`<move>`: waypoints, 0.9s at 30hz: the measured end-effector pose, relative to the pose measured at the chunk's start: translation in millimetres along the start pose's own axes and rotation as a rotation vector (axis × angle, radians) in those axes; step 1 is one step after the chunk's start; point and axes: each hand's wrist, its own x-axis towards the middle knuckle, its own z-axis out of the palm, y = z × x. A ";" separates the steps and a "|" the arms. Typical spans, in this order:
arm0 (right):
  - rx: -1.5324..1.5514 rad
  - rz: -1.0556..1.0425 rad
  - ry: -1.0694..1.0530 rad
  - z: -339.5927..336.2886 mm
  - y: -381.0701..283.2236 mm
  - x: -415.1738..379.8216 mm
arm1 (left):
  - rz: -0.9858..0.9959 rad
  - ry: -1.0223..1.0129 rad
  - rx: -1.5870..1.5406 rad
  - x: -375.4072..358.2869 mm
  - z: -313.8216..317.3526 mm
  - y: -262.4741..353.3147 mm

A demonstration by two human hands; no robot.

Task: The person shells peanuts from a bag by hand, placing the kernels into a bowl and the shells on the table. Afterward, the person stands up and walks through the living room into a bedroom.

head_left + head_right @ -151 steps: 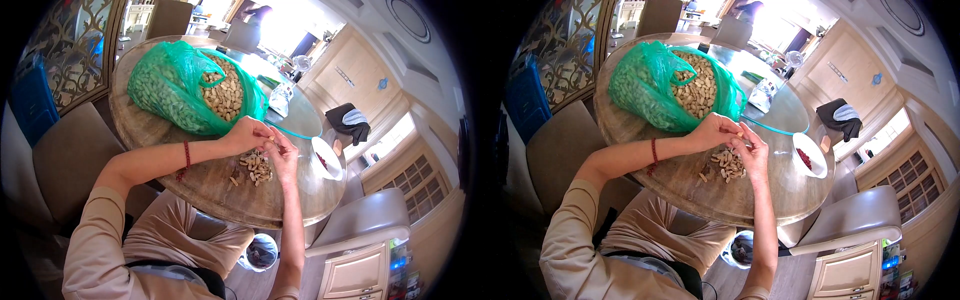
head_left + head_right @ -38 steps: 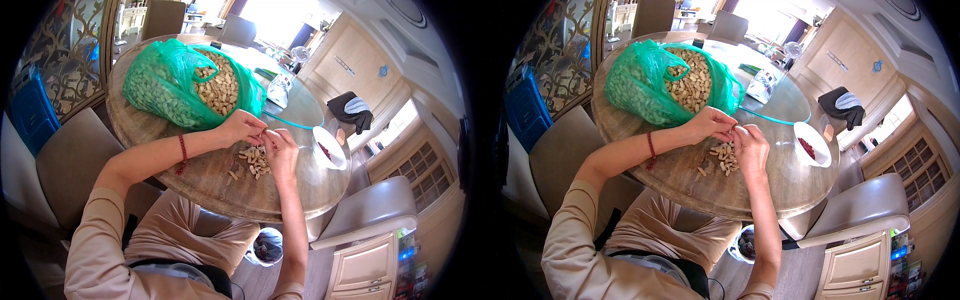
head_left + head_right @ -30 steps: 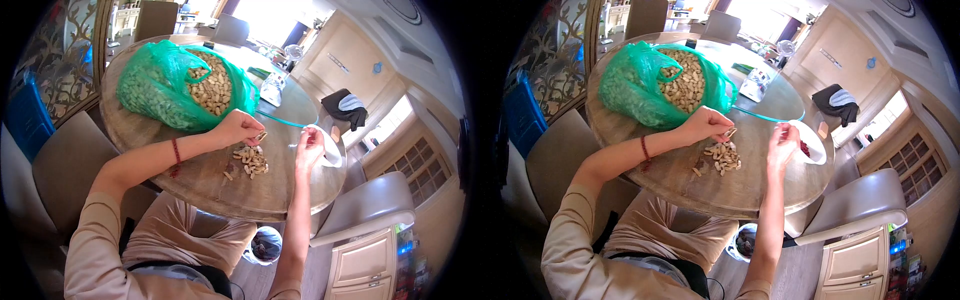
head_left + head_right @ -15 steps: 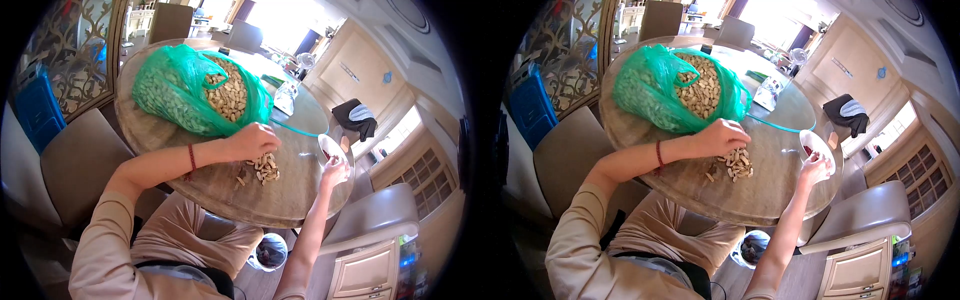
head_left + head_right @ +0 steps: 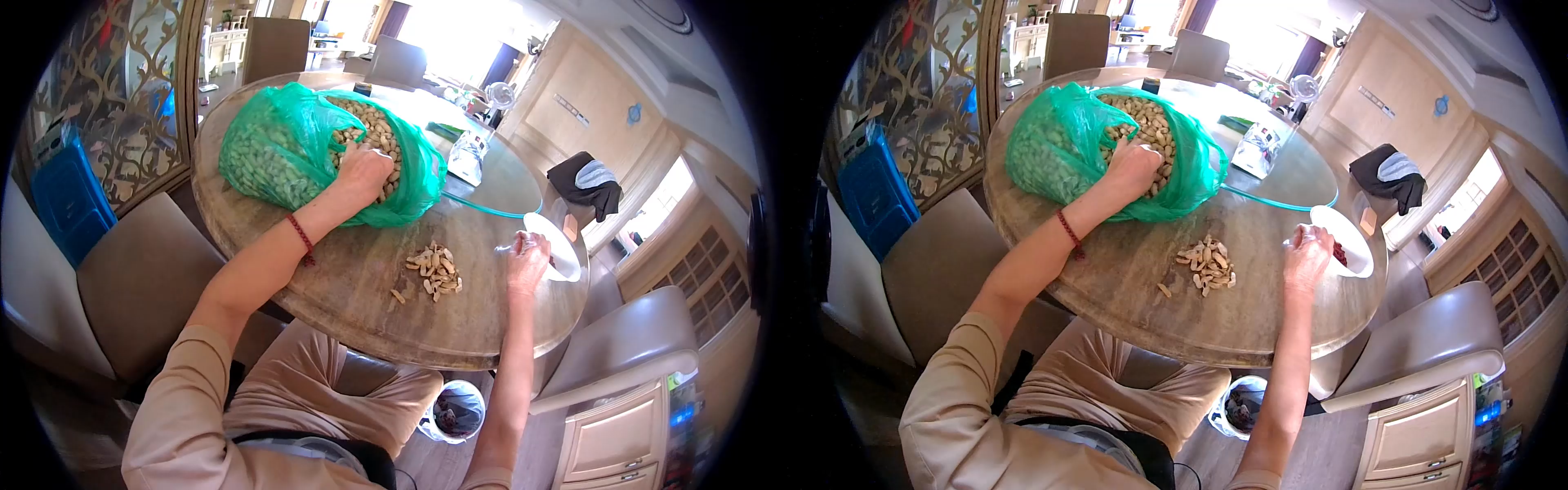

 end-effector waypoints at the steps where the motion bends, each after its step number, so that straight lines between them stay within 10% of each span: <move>1: 0.000 0.004 0.003 1.0 -3.3 -0.6 | 0.004 0.001 0.002 -0.3 2.5 -0.7; 27: 0.294 -0.138 -0.159 -2.5 -35.2 -4.2 | 0.153 0.026 0.075 5.3 7.5 -0.7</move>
